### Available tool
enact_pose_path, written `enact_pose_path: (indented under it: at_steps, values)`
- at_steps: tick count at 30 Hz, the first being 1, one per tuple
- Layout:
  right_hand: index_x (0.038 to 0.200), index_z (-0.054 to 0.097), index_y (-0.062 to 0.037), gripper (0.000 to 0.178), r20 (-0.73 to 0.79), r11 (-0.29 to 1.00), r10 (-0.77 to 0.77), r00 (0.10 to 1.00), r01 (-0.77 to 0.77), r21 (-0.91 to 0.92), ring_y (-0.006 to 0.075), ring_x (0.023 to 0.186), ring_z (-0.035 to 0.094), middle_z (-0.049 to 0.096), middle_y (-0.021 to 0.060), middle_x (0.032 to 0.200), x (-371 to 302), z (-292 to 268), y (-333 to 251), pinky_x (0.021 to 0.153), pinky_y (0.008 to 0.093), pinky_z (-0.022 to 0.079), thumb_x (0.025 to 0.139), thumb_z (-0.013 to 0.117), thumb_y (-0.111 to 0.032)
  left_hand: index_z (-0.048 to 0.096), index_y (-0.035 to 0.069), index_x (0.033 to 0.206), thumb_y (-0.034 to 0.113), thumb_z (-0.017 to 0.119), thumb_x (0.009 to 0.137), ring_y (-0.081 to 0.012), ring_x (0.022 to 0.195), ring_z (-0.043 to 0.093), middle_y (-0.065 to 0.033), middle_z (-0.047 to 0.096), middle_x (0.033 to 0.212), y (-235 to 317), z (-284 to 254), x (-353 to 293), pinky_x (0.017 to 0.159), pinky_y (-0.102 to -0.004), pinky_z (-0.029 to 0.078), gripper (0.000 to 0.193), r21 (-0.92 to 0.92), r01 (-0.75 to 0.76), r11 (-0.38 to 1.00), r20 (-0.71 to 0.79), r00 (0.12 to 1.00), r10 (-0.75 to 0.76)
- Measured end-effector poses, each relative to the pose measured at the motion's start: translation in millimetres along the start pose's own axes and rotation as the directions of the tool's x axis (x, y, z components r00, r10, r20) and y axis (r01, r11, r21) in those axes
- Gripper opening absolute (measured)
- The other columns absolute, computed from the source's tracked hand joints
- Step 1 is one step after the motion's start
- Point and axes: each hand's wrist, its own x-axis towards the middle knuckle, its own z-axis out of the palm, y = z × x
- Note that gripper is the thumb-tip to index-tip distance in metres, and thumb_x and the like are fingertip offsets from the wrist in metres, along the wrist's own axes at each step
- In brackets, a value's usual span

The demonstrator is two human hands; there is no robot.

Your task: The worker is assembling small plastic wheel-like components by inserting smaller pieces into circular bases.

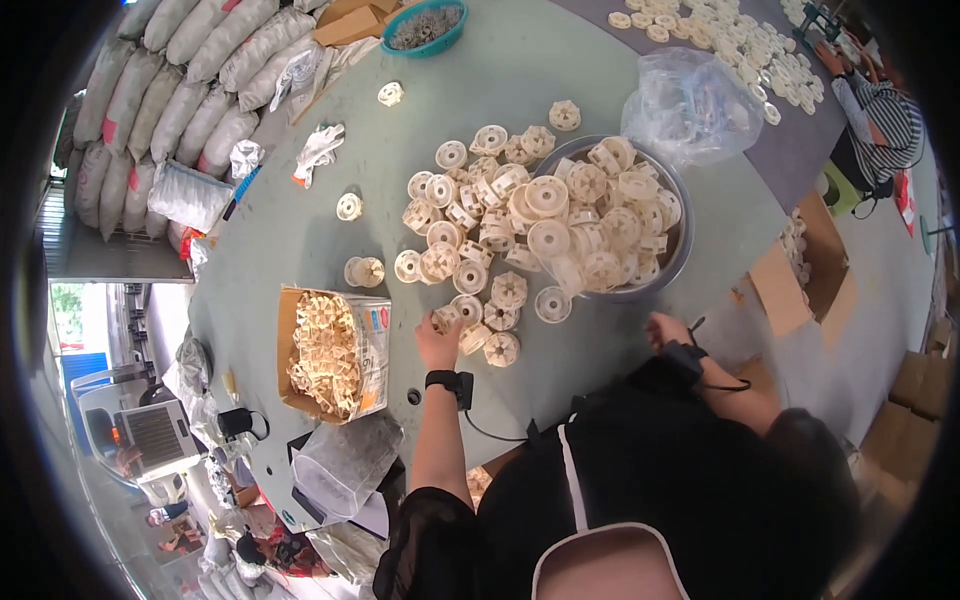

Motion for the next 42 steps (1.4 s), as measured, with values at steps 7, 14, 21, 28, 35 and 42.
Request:
enact_pose_path:
  at_steps: [7, 14, 21, 28, 35, 42]
  values:
    - [0.098, 0.053, -0.0037, 0.034, 0.522, 0.956, -0.125, 0.843, 0.243, -0.163, 0.0145, 0.059, 0.055, 0.057, 0.0076, 0.079, -57, 153, -24, 0.050, 0.0267, 0.046, 0.081, 0.050, -0.033, 0.050, 0.004, 0.104, 0.017, 0.068, 0.063, -0.0250, 0.077, 0.050, -0.0129, 0.048, 0.091, 12, -26, -40, 0.070, -0.0336, 0.043, 0.047, -0.284, -0.109, 0.953, -0.121, 0.990, 0.077]
    - [0.121, 0.035, -0.0027, 0.045, 0.661, 0.983, -0.180, 0.729, 0.118, 0.138, 0.0162, 0.085, 0.055, 0.054, 0.0076, 0.100, -72, 235, -20, 0.066, 0.0301, 0.050, 0.081, 0.052, -0.018, 0.047, 0.004, 0.110, 0.005, 0.065, 0.066, -0.0177, 0.080, 0.051, -0.0108, 0.049, 0.100, 44, -63, -112, 0.067, -0.0265, 0.043, 0.047, -0.431, -0.396, 0.811, -0.097, 0.914, 0.395]
    - [0.119, 0.039, -0.0029, 0.042, 0.690, 0.881, -0.410, 0.597, 0.454, 0.130, 0.0113, 0.079, 0.055, 0.055, 0.0047, 0.096, -103, 260, -31, 0.062, 0.0243, 0.048, 0.080, 0.050, -0.009, 0.049, 0.000, 0.103, -0.002, 0.059, 0.070, -0.0201, 0.086, 0.053, -0.0121, 0.053, 0.097, 18, -85, -111, 0.065, -0.0261, 0.045, 0.034, -0.393, -0.454, 0.800, -0.247, 0.890, 0.384]
    - [0.115, 0.044, -0.0029, 0.038, 0.634, 0.782, -0.479, 0.607, 0.623, -0.004, 0.0101, 0.078, 0.054, 0.056, 0.0050, 0.094, -124, 269, -2, 0.064, 0.0240, 0.045, 0.078, 0.051, -0.007, 0.058, 0.002, 0.088, 0.008, 0.057, 0.077, -0.0149, 0.064, 0.056, -0.0074, 0.059, 0.078, -8, -101, -119, 0.058, -0.0239, 0.046, 0.013, -0.759, -0.007, 0.652, -0.048, 0.998, -0.046]
    - [0.114, 0.045, -0.0011, 0.037, 0.447, 0.819, -0.488, 0.750, 0.571, -0.065, 0.0065, 0.069, 0.051, 0.056, 0.0027, 0.092, -155, 234, 38, 0.052, 0.0185, 0.039, 0.077, 0.045, -0.007, 0.055, 0.001, 0.098, 0.009, 0.062, 0.068, -0.0175, 0.066, 0.054, -0.0097, 0.056, 0.083, -20, -100, -177, 0.062, -0.0269, 0.045, 0.032, -0.603, -0.178, 0.777, -0.158, 0.982, 0.102]
    - [0.118, 0.041, -0.0024, 0.042, 0.713, 0.741, -0.378, 0.591, 0.655, -0.150, 0.0085, 0.067, 0.053, 0.056, 0.0036, 0.091, -162, 248, 70, 0.050, 0.0200, 0.043, 0.077, 0.051, -0.010, 0.054, 0.002, 0.103, 0.011, 0.062, 0.067, -0.0211, 0.079, 0.055, -0.0117, 0.055, 0.093, -36, -129, -221, 0.068, -0.0287, 0.046, 0.038, -0.577, 0.091, 0.812, 0.147, 0.989, -0.006]
